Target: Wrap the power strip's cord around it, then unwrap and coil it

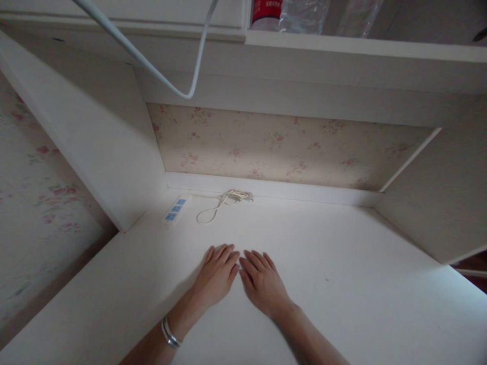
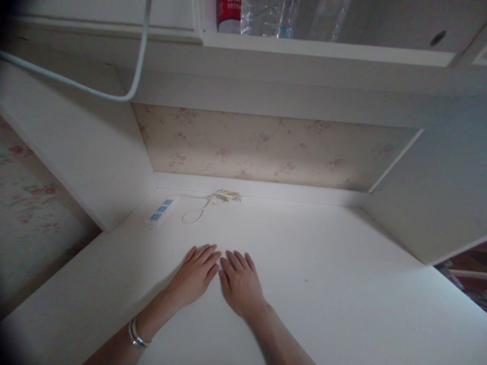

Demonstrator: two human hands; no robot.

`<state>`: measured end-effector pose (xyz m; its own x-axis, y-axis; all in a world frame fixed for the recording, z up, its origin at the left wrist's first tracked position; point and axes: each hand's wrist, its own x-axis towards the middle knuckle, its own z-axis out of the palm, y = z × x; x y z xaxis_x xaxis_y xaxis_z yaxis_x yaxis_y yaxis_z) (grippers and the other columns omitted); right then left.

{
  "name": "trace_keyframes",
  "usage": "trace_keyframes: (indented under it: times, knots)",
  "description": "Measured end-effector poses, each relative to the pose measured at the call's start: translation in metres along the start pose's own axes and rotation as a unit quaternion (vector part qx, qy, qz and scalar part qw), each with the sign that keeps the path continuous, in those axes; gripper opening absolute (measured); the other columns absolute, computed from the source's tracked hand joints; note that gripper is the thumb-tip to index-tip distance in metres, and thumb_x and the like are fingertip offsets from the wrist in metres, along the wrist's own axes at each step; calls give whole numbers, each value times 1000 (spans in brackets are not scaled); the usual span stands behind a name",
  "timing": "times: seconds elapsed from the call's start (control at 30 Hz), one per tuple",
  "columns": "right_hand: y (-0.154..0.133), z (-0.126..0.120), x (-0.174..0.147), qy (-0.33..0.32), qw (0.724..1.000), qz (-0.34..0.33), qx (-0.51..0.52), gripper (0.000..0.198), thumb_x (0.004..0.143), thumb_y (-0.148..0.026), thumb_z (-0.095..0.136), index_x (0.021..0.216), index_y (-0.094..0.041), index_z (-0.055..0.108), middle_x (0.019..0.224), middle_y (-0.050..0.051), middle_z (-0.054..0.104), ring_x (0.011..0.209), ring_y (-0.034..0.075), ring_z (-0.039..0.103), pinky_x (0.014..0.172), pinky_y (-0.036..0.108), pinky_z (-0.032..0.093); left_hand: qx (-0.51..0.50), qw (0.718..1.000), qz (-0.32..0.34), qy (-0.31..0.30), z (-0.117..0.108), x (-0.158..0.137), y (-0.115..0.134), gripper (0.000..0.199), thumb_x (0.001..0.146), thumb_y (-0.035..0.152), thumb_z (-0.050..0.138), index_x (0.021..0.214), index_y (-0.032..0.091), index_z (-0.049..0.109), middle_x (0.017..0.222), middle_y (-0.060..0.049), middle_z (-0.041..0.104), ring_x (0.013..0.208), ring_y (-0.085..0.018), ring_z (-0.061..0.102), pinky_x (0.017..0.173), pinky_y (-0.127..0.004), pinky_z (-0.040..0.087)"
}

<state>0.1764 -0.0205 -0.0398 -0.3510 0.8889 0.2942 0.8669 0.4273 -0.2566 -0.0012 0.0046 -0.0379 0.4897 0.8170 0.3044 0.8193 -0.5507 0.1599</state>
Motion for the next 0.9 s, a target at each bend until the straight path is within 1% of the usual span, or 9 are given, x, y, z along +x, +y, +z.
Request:
trace_keyframes:
  times: [0.37, 0.5, 0.9]
  knots:
    - [0, -1, 0, 7, 1000, -7, -12, 35, 93, -31, 40, 126, -28, 53, 133, 3, 53, 124, 21, 44, 106, 44, 30, -4, 1000, -5, -6, -2, 1, 1, 34, 95, 32, 34, 124, 29, 51, 134, -2, 51, 125, -21, 42, 106, -46, 29]
    - [0, -2, 0, 4, 1000, -3, -11, 35, 94, -32, 39, 125, -29, 54, 133, 3, 53, 124, 21, 45, 107, 44, 29, -2, 1000, -2, 2, -2, 1, 1, 34, 95, 33, 34, 124, 29, 51, 134, -3, 51, 124, -21, 42, 105, -45, 29]
    - [-1, -2, 0, -2, 1000, 0, -7, 36, 94, -32, 38, 127, -29, 53, 134, 2, 52, 125, 21, 43, 107, 44, 28, -6, 1000, -1, 0, 0, 1, 0, 35, 95, 33, 33, 124, 28, 52, 134, -4, 51, 124, -22, 42, 105, -45, 29]
